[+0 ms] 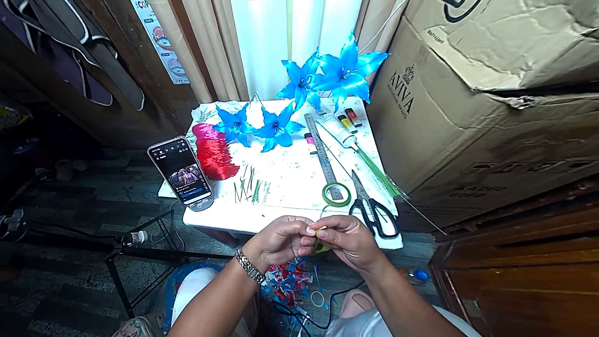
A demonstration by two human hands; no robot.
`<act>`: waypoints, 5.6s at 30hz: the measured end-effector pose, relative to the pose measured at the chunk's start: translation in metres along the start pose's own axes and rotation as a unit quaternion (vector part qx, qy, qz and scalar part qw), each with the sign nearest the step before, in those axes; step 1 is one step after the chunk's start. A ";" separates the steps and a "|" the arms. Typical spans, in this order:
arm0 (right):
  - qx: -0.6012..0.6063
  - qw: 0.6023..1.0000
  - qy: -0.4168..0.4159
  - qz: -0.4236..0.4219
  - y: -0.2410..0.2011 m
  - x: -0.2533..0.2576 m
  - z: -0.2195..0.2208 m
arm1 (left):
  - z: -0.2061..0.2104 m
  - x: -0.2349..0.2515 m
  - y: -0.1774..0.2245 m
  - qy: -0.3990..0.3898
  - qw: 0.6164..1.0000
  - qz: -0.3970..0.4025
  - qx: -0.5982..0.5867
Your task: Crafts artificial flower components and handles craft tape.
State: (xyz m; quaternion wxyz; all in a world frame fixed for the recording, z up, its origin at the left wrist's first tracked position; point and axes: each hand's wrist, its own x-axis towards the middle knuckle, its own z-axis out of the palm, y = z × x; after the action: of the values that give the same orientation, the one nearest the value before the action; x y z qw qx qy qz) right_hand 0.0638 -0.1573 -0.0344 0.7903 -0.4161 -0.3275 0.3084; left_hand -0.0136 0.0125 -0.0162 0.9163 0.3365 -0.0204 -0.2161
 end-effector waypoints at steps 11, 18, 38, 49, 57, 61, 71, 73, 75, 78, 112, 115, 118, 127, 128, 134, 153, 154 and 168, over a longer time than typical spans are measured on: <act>-0.091 0.972 0.212 -0.037 0.004 0.005 0.011 | 0.015 0.008 -0.012 0.247 0.855 0.250 0.381; -0.053 0.969 0.240 0.001 0.004 0.006 0.016 | 0.001 0.015 -0.029 0.268 0.658 0.405 0.576; 0.037 0.987 0.157 0.009 0.004 0.003 0.011 | 0.011 0.010 -0.018 0.192 0.940 0.234 0.157; -0.034 0.972 0.230 0.025 0.002 0.007 0.012 | 0.015 0.013 -0.023 0.247 0.908 0.253 0.225; -0.034 0.987 0.154 -0.010 0.005 0.006 0.004 | 0.014 0.013 -0.019 0.213 0.953 0.202 0.070; -0.041 0.988 0.149 -0.016 0.003 0.006 0.006 | 0.012 0.012 -0.019 0.195 0.962 0.185 0.048; 0.008 0.992 0.112 0.062 -0.005 0.003 0.005 | 0.004 0.005 -0.007 0.099 0.994 0.048 -0.030; 0.005 0.994 0.095 0.058 -0.005 0.003 0.004 | 0.002 0.004 -0.007 0.073 0.995 0.025 -0.056; -0.004 0.995 0.086 0.043 -0.005 0.003 0.002 | 0.003 0.004 -0.007 0.066 0.995 0.009 -0.068; -0.024 0.993 0.111 0.019 -0.004 0.004 0.003 | 0.007 0.004 -0.006 0.098 0.994 0.021 -0.048; 0.067 0.990 0.096 0.081 -0.001 0.001 0.008 | 0.005 0.008 -0.011 0.129 0.987 0.101 0.004; 0.039 0.994 0.068 0.075 -0.006 0.001 0.005 | 0.001 0.006 -0.008 0.064 0.997 0.045 -0.020; 0.011 0.995 0.084 0.044 -0.007 0.001 0.005 | 0.001 0.006 -0.007 0.054 0.998 0.042 -0.016; -0.056 0.969 0.242 0.011 0.001 0.006 0.013 | 0.007 0.011 -0.025 0.279 0.740 0.338 0.511; -0.064 0.968 0.243 0.009 0.002 0.006 0.014 | 0.008 0.012 -0.027 0.283 0.745 0.338 0.501; -0.061 0.981 0.185 0.007 0.003 0.005 0.012 | 0.021 0.013 -0.022 0.254 0.941 0.206 0.083; -0.140 0.966 0.215 -0.015 0.005 0.004 0.012 | 0.006 0.009 -0.014 0.277 0.837 0.291 0.372; -0.167 0.963 0.211 -0.025 0.007 0.003 0.012 | 0.005 0.008 -0.013 0.285 0.822 0.292 0.397; -0.318 0.937 0.143 -0.003 0.003 0.001 0.012 | 0.001 -0.004 0.010 0.256 0.813 0.173 0.494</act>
State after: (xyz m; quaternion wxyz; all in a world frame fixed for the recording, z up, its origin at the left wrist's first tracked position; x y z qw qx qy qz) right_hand 0.0543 -0.1497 -0.0310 0.6560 -0.6847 -0.2929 0.1230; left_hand -0.0137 0.0205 -0.0081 0.6210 0.7780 0.0527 0.0796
